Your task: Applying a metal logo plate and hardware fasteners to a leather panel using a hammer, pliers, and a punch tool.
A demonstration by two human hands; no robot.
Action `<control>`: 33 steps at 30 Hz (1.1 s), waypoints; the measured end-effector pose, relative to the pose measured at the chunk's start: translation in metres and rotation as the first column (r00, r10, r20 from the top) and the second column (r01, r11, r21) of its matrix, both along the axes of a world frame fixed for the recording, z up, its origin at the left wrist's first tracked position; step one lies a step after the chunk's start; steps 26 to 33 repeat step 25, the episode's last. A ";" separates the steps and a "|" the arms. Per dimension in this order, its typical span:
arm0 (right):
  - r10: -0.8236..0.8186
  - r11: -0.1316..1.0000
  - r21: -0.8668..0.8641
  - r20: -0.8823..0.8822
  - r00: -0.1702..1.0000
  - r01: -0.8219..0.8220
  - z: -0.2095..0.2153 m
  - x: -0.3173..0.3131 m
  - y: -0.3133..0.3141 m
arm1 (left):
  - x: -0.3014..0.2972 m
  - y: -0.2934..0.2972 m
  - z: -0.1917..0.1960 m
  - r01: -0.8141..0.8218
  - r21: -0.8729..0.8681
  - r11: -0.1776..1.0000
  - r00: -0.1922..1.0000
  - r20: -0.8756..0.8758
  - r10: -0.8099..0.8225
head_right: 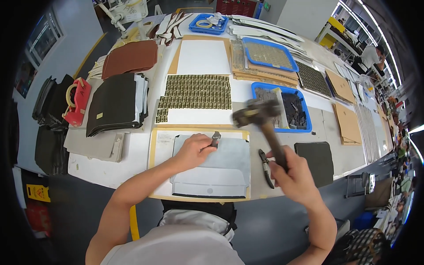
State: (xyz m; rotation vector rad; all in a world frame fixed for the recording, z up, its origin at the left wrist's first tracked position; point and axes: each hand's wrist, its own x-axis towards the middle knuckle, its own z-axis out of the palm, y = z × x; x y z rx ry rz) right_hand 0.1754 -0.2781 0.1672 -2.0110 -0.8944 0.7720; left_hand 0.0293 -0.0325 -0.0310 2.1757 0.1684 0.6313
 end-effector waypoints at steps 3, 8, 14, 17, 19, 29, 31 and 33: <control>0.238 0.971 -0.113 0.452 0.860 -0.209 0.007 -0.011 0.014 | 0.002 -0.002 -0.003 0.016 -0.006 1.000 1.000 0.027 -0.016; 0.438 0.885 -0.393 0.529 0.727 -0.247 0.039 -0.002 0.032 | 0.001 0.000 -0.006 0.015 0.035 0.999 1.000 0.023 -0.016; -0.140 0.704 0.708 0.063 0.988 0.054 0.083 -0.014 0.034 | -0.004 0.003 -0.004 -0.016 0.046 0.999 0.999 0.046 0.014; -0.143 0.930 0.368 0.421 0.896 -0.024 0.017 0.003 0.006 | 0.004 0.000 -0.008 0.011 0.043 0.999 0.993 0.120 -0.016; 0.386 0.922 -0.294 0.688 0.615 -0.250 -0.022 0.004 0.005 | 0.009 -0.003 -0.007 0.027 0.030 0.999 0.993 0.113 -0.030; 0.185 0.973 -0.220 0.585 0.790 -0.065 0.053 0.000 0.041 | -0.003 0.000 -0.007 -0.007 0.015 1.000 1.000 0.002 0.007; 0.185 0.973 -0.220 0.585 0.790 -0.065 0.053 0.000 0.041 | -0.003 0.000 -0.007 -0.007 0.015 1.000 1.000 0.002 0.007; 0.185 0.973 -0.220 0.585 0.790 -0.065 0.053 0.000 0.041 | -0.003 0.000 -0.007 -0.007 0.015 1.000 1.000 0.002 0.007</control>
